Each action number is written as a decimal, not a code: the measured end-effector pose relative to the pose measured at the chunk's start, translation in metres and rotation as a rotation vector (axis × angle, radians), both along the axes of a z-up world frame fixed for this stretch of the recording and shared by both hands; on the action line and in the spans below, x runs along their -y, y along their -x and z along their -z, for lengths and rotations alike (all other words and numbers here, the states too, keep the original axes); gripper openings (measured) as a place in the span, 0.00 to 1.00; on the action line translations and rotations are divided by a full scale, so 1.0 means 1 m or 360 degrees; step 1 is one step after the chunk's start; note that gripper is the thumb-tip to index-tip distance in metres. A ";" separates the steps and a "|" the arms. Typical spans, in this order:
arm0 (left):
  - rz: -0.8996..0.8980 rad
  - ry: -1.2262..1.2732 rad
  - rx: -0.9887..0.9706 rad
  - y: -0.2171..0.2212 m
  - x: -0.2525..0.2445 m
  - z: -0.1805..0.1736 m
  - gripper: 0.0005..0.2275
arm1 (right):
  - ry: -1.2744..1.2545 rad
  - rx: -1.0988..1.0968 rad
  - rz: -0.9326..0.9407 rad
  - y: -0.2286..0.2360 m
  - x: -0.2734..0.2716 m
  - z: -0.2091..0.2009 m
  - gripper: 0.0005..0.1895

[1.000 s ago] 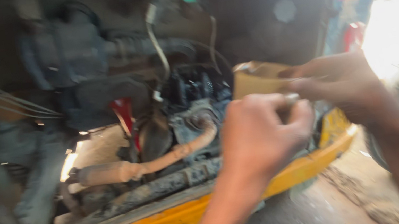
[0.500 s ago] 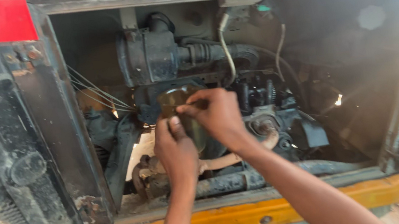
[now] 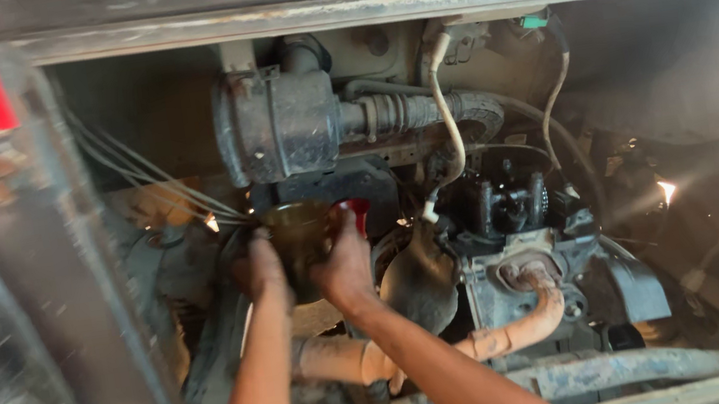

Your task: The person pours oil from a container into a cup and then pours the oil from the cup into the engine of a vehicle.

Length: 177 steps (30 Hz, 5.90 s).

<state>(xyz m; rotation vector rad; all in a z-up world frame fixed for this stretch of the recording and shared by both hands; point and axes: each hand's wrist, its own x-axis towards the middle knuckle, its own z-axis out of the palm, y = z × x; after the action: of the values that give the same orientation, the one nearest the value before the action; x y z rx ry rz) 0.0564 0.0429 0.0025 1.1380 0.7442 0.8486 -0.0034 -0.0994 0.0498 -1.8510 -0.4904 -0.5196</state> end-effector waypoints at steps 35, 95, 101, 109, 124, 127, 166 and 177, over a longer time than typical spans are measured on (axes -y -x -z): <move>0.0800 -0.0560 -0.0107 -0.094 -0.026 -0.042 0.04 | -0.0723 -0.1427 -0.0499 -0.130 -0.035 0.030 0.46; 0.0716 -0.1183 -0.0078 -0.049 0.037 -0.003 0.07 | -0.0268 -0.1595 -0.1001 -0.167 0.044 0.056 0.45; 0.0904 -0.1040 0.0167 -0.037 0.056 -0.024 0.05 | -0.0277 -0.1450 -0.0838 -0.174 0.056 0.046 0.46; 0.1091 -0.1049 0.0414 -0.059 0.030 0.019 0.33 | -0.0524 -0.1225 -0.1099 -0.174 0.072 0.045 0.36; 0.1100 -0.0952 -0.0041 -0.077 0.077 0.022 0.42 | -0.0741 -0.1287 -0.0784 -0.200 0.073 0.035 0.13; 0.0983 -0.0975 -0.0246 -0.074 0.086 0.013 0.40 | -0.0966 -0.1337 -0.0670 -0.183 0.074 0.017 0.16; 0.0777 -0.0651 -0.0133 -0.023 0.145 -0.006 0.42 | 0.0827 -0.0821 -0.0052 -0.196 0.073 -0.092 0.22; 0.0857 -0.0671 -0.0233 -0.024 0.146 0.001 0.39 | 0.0930 -0.0835 0.0004 -0.200 0.074 -0.094 0.27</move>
<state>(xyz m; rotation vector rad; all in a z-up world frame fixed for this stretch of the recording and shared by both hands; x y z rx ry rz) 0.0805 -0.1030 0.0016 1.6937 0.3446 0.4728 0.1967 -0.1735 0.1443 -2.4353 -0.2940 0.1445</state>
